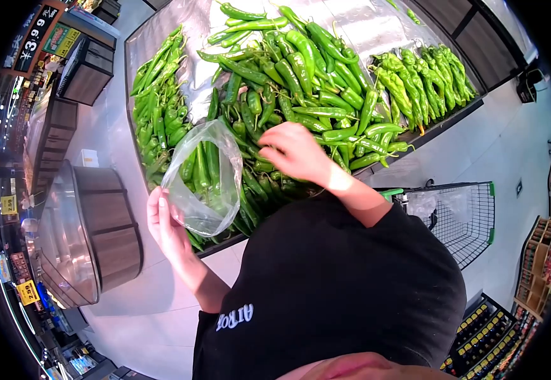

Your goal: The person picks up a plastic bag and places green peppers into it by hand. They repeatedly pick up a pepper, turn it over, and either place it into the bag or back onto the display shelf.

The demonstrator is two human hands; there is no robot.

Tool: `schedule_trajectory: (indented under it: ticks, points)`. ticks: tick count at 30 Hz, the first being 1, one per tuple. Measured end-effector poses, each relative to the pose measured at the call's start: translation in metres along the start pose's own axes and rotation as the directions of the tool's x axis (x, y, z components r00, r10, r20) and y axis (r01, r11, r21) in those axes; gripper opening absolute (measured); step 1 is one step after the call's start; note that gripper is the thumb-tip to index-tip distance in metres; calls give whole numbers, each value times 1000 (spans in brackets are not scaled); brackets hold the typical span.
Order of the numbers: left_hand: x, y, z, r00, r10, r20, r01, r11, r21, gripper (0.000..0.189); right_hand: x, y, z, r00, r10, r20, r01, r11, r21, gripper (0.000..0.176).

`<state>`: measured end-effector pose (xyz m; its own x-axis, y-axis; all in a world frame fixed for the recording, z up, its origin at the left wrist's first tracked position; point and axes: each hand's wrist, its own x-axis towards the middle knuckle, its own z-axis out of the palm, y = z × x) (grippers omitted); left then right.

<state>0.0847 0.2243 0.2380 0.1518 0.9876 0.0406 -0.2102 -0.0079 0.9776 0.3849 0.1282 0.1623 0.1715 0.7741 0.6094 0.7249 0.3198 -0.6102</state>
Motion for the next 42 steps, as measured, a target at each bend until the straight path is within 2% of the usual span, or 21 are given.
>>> schedule_trajectory:
  ticks: [2,4,6,8,9,11,14,15,16,19,23,26,27,28,31,34,36,38,40,41,42]
  points:
    - [-9,0,4,999,32,-17,-31,998,47,32,-20,25,-19,980,66,-188,-89,989,-116,13]
    - [-19,1,9,998,52,-40,-50,997,59,34,-38,40,-43,951,191,-244,-251,937,-245,8]
    - [-27,3,17,995,70,-73,-64,994,87,37,-57,54,-57,886,234,-401,-349,905,-242,7]
    - [-34,5,23,988,88,-124,-72,989,130,39,-75,64,-68,867,319,-382,-448,836,-318,6]
    - [-39,3,27,971,184,-150,-159,973,165,35,-78,67,-72,880,282,-383,-424,830,-363,4]
    - [-45,1,32,909,371,-189,-322,914,245,25,-85,67,-75,915,292,-278,-379,859,-344,19]
    - [-55,-14,8,791,611,29,-598,763,245,8,-86,57,-72,947,314,-64,-317,890,-328,37]
    - [-66,-4,27,802,597,18,-592,790,162,10,-86,57,-72,946,325,21,-297,888,-351,37]
    - [-73,-2,30,780,619,88,-625,768,139,10,-84,56,-70,946,324,29,-291,883,-369,37]
    - [-87,2,37,767,575,283,-626,767,139,15,-79,53,-68,944,319,80,-256,867,-428,39]
    - [-91,-1,45,793,429,433,-546,816,192,16,-74,58,-71,956,274,102,-206,878,-431,36]
    - [-91,-7,49,783,378,495,-518,836,182,15,-68,62,-67,971,233,-52,-236,904,-356,29]
    - [-94,-11,53,830,342,440,-421,902,93,18,-64,62,-65,965,209,-157,-249,917,-311,23]
    - [-96,-15,55,848,296,439,-369,925,88,18,-63,69,-60,956,193,-219,-259,907,-332,24]
    - [-96,-17,60,843,190,503,-263,962,78,20,-55,79,-51,961,200,-193,-268,852,-450,30]
    - [-94,-18,60,797,133,589,-263,954,141,21,-50,90,-41,964,230,-135,-267,818,-509,35]
    - [-95,-19,64,798,75,597,-192,972,133,21,-44,92,-40,957,273,-99,-282,789,-546,37]
    - [-94,-22,65,790,23,612,-120,986,118,21,-40,91,-49,977,199,-78,-212,858,-468,37]
    - [-93,-22,64,802,-46,596,-53,988,147,15,-29,64,-64,974,188,-124,-219,924,-315,40]
    - [-92,-20,65,811,-102,576,-2,984,177,13,-25,49,-70,965,204,-165,-237,946,-222,39]
    - [-91,-18,66,817,-159,554,51,977,205,12,-21,29,-78,923,344,-171,-353,935,-24,39]
